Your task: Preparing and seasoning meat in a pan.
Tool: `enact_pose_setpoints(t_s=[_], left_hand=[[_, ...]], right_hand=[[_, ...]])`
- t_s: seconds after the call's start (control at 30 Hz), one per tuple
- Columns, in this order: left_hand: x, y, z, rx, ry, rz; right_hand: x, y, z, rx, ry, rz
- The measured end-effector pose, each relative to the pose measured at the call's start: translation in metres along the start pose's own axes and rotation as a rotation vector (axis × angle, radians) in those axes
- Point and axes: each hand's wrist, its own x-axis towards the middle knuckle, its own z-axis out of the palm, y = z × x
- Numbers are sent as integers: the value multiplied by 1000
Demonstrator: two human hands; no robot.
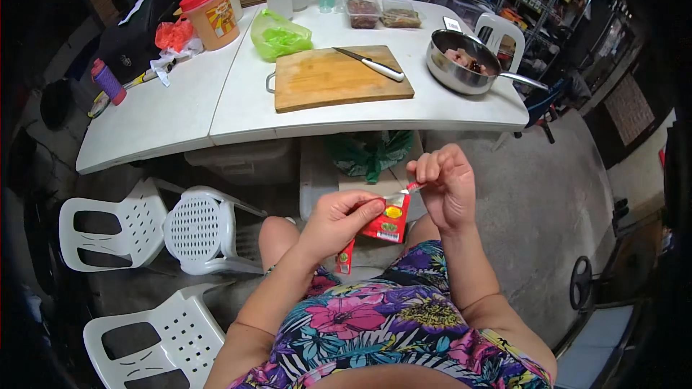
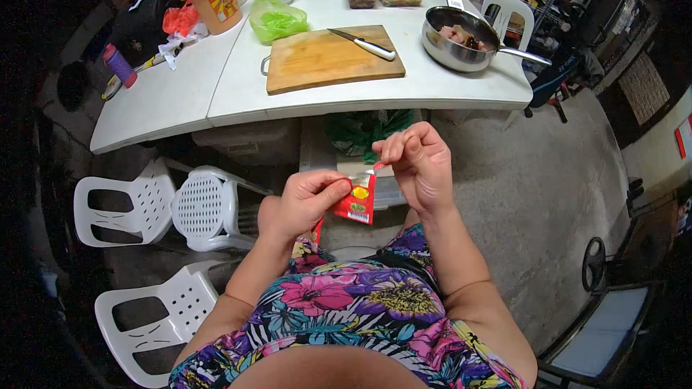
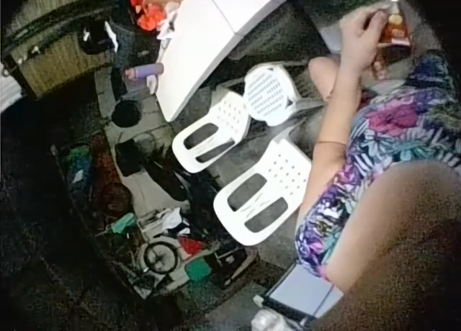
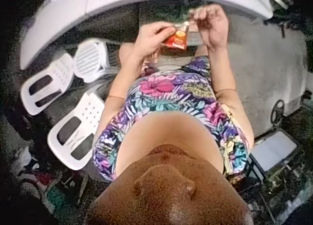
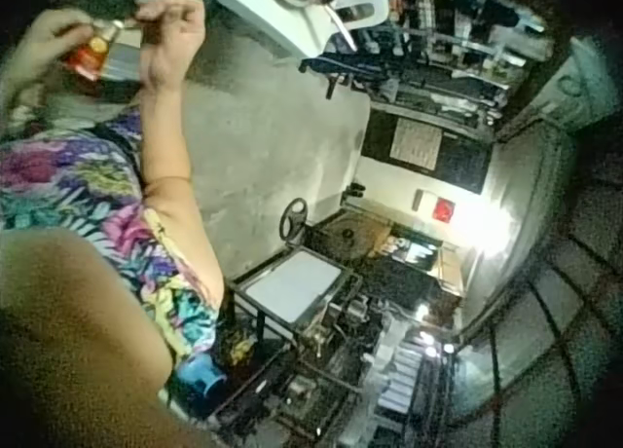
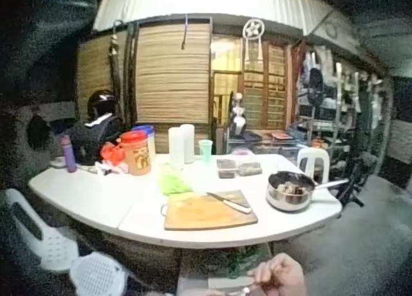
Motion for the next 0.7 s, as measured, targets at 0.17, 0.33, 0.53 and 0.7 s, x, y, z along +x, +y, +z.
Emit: enact_pose_setpoints(t_s=[0.17,0.33,0.53,0.7], left_hand=[[3,8,11,488,121,331],[-4,-15,-4,563,258,293],[4,-15,-7,200,365,190],[28,-28,6,220,368,338]], right_hand=[[1,5,3,577,259,264],[32,-75,-62,565,383,-217],[-2,-3,-44,-139,403,201],[-60,66,-28,2,288,674]])
